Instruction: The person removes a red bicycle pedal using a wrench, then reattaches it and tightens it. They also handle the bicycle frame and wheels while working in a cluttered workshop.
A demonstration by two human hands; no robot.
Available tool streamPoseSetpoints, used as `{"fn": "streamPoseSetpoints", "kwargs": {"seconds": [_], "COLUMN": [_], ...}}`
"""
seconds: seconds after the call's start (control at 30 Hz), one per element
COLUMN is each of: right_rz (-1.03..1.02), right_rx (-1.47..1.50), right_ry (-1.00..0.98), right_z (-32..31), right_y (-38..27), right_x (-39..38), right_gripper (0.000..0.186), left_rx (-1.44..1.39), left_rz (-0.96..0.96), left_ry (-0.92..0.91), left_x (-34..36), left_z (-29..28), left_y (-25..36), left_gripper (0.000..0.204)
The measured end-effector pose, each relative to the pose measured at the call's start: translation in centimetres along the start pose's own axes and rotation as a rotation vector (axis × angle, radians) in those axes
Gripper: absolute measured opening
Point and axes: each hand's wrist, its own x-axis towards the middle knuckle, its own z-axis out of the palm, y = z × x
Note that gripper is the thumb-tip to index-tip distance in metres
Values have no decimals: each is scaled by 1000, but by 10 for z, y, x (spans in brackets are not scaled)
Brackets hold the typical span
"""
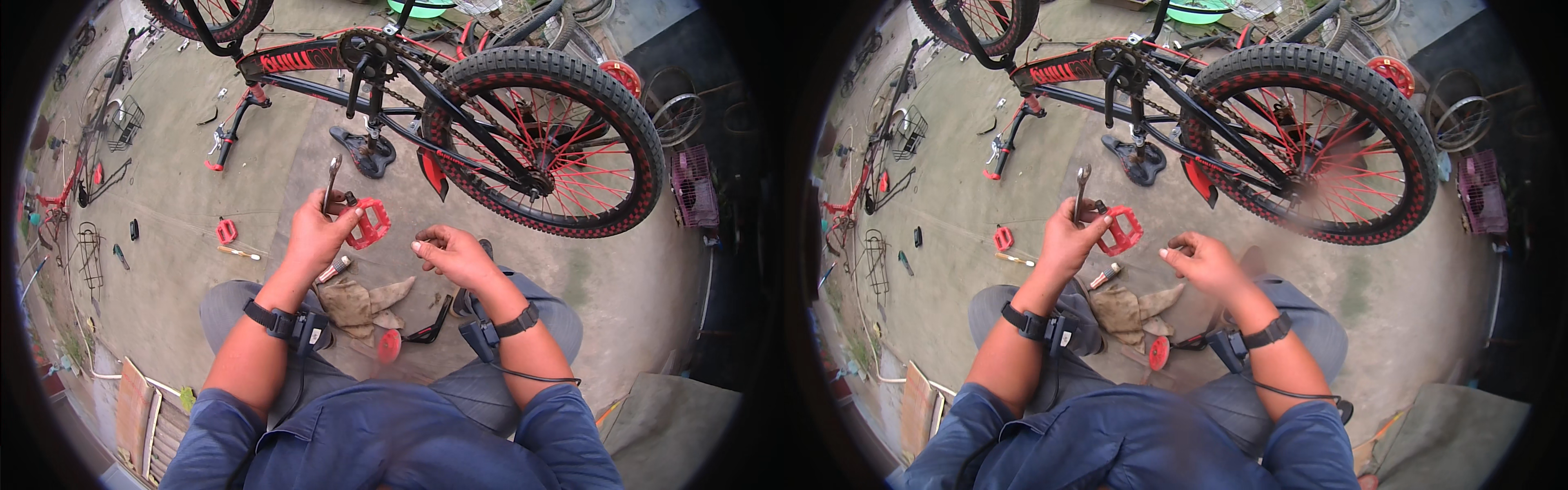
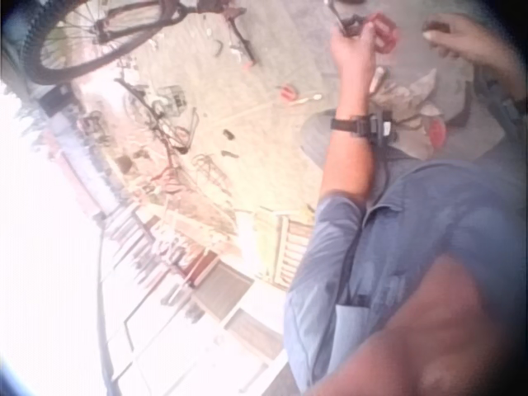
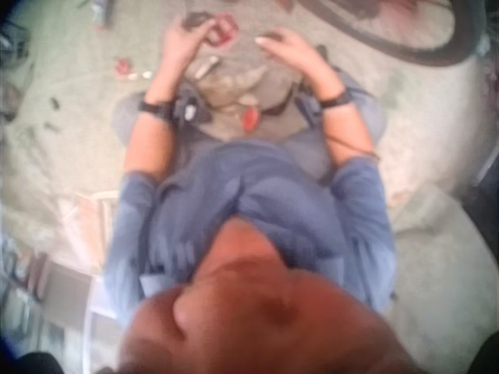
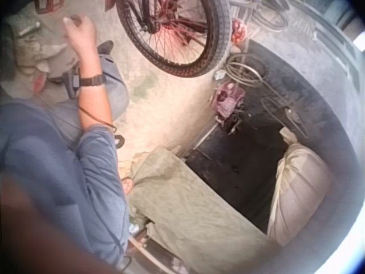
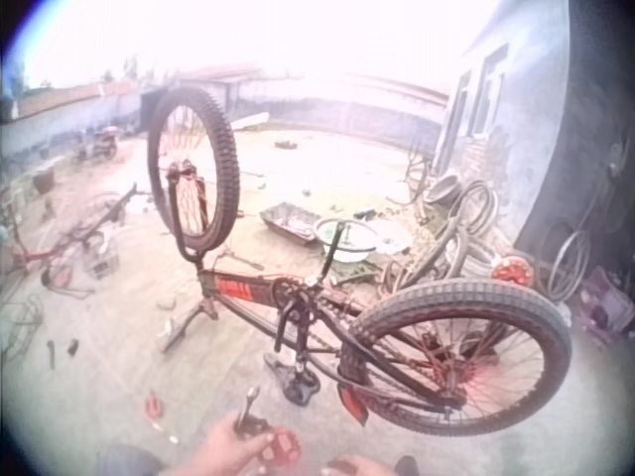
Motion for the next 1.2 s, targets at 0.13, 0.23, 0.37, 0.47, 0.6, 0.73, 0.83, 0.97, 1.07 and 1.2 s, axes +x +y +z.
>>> {"fn": "streamPoseSetpoints", "kwargs": {"seconds": [0.13, 0.23, 0.37, 0.47, 0.6, 0.73, 0.83, 0.97, 1.07, 1.2], "right_rz": [-52, -65, -134, -121, -130, -136, -131, -141, -119, -122], "right_rx": [-13, 18, 39, 57, 20, 28, 10, 2, -2, -13], "right_ry": [19, 11, 67, 52, 40, 14, 2, -14, -28, -28], "right_z": [-3, -4, -4, -5, -2, -1, -2, -3, -3, -3], "right_y": [1, 2, 2, 1, 2, 7, 10, 12, 11, 12], "right_x": [-2, -3, -4, -4, 0, 2, 4, 6, 6, 6], "right_gripper": [50, 48, 46, 47, 48, 50, 50, 49, 48, 47], "left_rx": [508, 755, 895, 708, 374, 173, 157, 335, 397, 456], "left_rz": [74, 75, 135, 101, 55, 7, -8, 79, 177, 229], "left_ry": [75, 96, 264, 315, 136, -12, -127, -145, -69, -22], "left_x": [17, 26, 25, 25, 28, 22, 21, 27, 31, 32], "left_z": [-53, -92, -119, -117, -86, -47, -31, -31, -33, -32], "left_y": [13, 18, 6, -6, -10, -7, -8, -16, -21, -23], "left_gripper": [34, 36, 39, 33, 25, 23, 19, 20, 21, 17]}}
